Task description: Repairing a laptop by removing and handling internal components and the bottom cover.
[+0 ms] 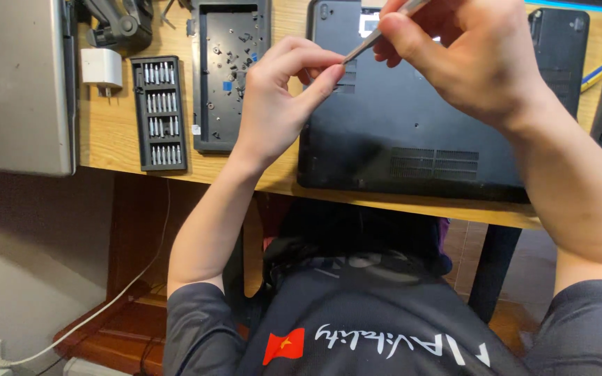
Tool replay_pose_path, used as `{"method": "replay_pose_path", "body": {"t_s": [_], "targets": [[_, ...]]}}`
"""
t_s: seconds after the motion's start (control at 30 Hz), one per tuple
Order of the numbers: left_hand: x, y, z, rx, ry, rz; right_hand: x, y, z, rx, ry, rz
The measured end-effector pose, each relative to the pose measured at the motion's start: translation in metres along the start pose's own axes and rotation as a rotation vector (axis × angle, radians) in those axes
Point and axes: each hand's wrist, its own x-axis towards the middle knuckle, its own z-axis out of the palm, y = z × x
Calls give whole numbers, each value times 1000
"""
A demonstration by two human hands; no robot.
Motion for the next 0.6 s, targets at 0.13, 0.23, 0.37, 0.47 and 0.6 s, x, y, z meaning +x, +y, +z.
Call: {"method": "replay_pose_path", "body": {"t_s": [0.13,0.23,0.37,0.47,0.6], "targets": [[-6,-5,-1,-81,19,-41,-3,11,5,75,-19,-31],[-8,-8,0,-158,11,-62,-2,9,5,88,3,11],[-12,-13,7,-231,9,-86,-9,24,3,202,8,-19],[-13,-13,8,-243,15,-85,-11,25,2,160,-11,-37],[-14,-10,9,-245,11,-74,-15,24,1,185,-13,-39]]}}
